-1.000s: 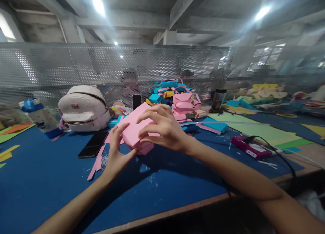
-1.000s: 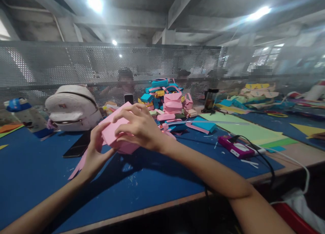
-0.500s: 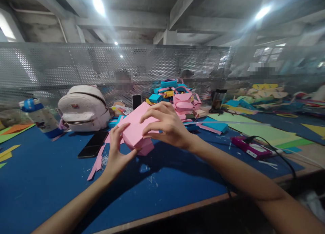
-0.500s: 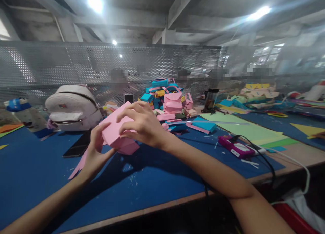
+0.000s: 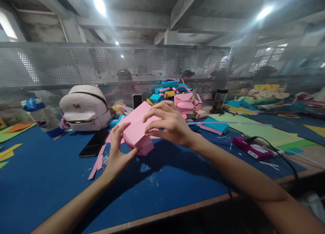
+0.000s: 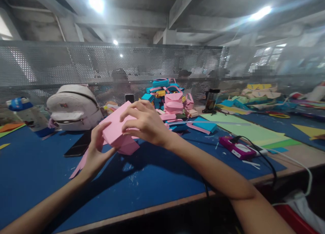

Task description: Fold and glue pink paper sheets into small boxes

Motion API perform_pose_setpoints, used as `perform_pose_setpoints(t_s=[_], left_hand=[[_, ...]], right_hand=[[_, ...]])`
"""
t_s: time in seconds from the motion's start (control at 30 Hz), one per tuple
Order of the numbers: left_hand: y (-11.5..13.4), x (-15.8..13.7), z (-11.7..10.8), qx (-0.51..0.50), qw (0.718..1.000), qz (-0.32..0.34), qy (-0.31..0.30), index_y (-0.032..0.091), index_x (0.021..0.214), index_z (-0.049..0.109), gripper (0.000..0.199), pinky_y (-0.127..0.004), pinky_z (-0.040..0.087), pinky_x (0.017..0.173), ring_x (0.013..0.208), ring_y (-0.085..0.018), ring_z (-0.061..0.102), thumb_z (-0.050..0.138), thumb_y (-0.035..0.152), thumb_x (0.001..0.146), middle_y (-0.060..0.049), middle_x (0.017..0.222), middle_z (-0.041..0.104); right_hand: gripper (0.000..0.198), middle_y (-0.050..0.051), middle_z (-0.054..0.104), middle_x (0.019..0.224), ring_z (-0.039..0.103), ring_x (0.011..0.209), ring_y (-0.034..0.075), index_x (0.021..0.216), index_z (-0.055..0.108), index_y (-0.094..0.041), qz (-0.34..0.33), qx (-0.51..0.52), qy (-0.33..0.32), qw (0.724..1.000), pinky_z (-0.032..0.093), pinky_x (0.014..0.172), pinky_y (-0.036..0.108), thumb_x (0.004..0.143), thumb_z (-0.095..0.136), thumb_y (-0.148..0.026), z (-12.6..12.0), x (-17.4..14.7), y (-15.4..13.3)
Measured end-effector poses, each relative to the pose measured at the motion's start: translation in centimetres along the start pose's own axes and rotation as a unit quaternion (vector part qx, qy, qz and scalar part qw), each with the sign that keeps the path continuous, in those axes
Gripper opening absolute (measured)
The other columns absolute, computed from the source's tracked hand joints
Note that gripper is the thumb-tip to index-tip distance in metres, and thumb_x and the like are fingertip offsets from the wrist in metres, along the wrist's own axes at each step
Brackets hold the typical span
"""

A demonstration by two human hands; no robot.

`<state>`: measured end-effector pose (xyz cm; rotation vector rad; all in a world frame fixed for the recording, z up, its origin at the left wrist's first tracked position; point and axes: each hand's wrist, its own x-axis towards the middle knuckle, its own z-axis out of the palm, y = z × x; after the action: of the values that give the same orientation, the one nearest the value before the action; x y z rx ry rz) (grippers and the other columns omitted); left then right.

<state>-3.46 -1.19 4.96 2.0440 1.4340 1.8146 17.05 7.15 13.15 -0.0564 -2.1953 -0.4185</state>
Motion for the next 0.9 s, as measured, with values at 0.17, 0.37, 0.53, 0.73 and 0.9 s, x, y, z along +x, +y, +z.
perform_pose_setpoints(t_s=[0.17,0.37,0.53,0.73,0.9], left_hand=[[0.0,0.1,-0.1,0.011,1.000,0.002,-0.004,0.036,0.135,0.045,0.072,-0.050,0.036,0.108,0.134,-0.030,0.038,0.078,0.029,0.072,-0.007,0.140,0.039],[-0.1,0.1,-0.2,0.004,1.000,0.001,0.004,0.036,0.135,0.044,0.072,-0.052,0.035,0.109,0.133,-0.030,0.038,0.079,0.031,0.072,-0.007,0.140,0.039],[-0.1,0.1,-0.1,0.004,1.000,0.001,0.006,0.036,0.134,0.045,0.071,-0.051,0.035,0.109,0.133,-0.030,0.039,0.078,0.031,0.072,-0.007,0.139,0.040],[-0.2,0.1,-0.2,0.031,0.999,0.024,0.004,0.036,0.134,0.044,0.071,-0.054,0.029,0.112,0.133,-0.030,0.037,0.078,0.030,0.073,-0.006,0.138,0.043],[-0.2,0.0,-0.2,0.036,0.999,0.025,0.001,0.036,0.135,0.044,0.072,-0.054,0.029,0.112,0.133,-0.030,0.038,0.078,0.030,0.072,-0.006,0.138,0.043]], right_hand=[[0.009,-0.002,0.072,0.105,0.053,0.106,0.021,0.083,0.073,-0.027,-0.004,0.001,0.009,1.000,0.031,0.099,0.042,0.089,0.067,-0.029,0.0,0.1,0.0],[0.007,-0.003,0.072,0.103,0.054,0.104,0.020,0.083,0.072,-0.027,0.001,0.002,0.006,1.000,0.031,0.099,0.041,0.088,0.067,-0.028,-0.2,0.1,0.1],[0.007,-0.003,0.072,0.100,0.054,0.101,0.020,0.085,0.072,-0.026,-0.004,0.005,0.011,1.000,0.032,0.099,0.040,0.089,0.066,-0.028,-0.1,0.1,0.0],[0.005,-0.003,0.072,0.100,0.055,0.100,0.018,0.088,0.072,-0.028,-0.017,0.009,0.010,1.000,0.033,0.097,0.039,0.088,0.068,-0.028,0.6,0.0,-1.0],[0.007,-0.004,0.073,0.096,0.055,0.095,0.017,0.087,0.071,-0.026,-0.022,0.007,0.024,0.999,0.035,0.094,0.036,0.090,0.065,-0.026,1.0,0.0,-1.5]])
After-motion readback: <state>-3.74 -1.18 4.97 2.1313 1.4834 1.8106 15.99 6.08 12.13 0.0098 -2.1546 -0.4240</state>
